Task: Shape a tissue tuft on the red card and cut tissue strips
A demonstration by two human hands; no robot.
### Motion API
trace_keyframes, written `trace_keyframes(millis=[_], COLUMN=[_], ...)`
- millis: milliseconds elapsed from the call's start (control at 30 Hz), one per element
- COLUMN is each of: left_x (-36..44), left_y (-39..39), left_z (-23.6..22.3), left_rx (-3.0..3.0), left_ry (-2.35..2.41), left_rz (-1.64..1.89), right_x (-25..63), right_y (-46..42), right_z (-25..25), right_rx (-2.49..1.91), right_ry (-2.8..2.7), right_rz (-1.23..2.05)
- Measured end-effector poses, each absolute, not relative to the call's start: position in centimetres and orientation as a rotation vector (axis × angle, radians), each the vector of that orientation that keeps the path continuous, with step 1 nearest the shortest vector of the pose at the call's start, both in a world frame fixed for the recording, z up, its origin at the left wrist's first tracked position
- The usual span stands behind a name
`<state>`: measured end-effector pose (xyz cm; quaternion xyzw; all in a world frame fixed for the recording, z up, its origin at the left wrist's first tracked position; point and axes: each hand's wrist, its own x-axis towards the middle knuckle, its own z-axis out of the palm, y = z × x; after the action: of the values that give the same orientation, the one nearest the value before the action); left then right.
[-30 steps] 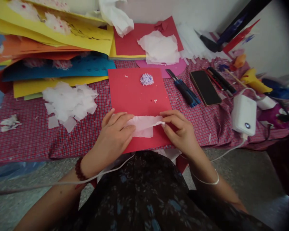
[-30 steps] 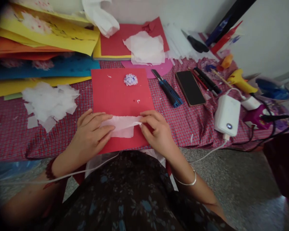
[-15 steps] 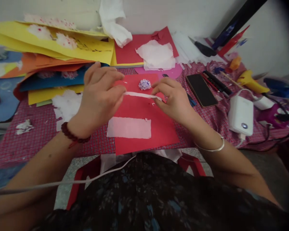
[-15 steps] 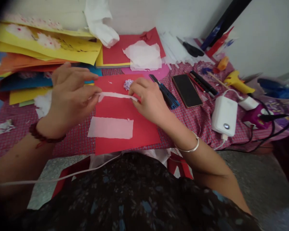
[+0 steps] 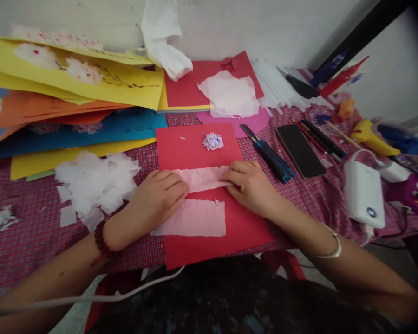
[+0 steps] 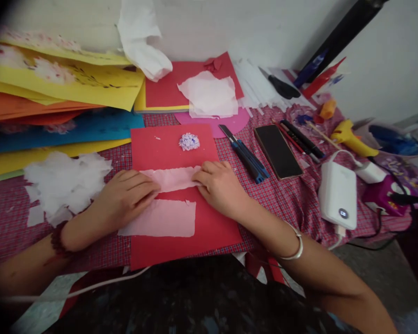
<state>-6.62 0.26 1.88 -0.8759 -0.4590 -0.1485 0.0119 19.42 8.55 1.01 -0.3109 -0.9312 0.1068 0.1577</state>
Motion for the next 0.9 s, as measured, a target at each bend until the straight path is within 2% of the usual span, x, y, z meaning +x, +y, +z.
trace_keyframes(millis=[200, 300, 533, 900], left_x=[-7.8, -8.5, -9.0, -8.7], left_y=[0.3, 0.6, 1.0, 1.4], left_z=[1.8, 2.3, 2.5, 1.2], left_rx=[-2.686, -2.652, -2.608, -2.49], left_ry=[-1.869, -2.04, -2.18, -2.117], left_rz=[-0.589, -0.646, -0.649, -0.493], right_x=[19.9, 19.9, 19.5, 18.5], right_y=[9.0, 9.5, 9.5, 9.9], right_z=[1.2, 1.2, 1.1, 1.3], right_rx=[-1.016, -1.019, -1.158, -1.307], right_ry=[-2.468, -2.403, -2.413, -2.467], right_rz=[0.714, 0.813, 0.773, 0.605])
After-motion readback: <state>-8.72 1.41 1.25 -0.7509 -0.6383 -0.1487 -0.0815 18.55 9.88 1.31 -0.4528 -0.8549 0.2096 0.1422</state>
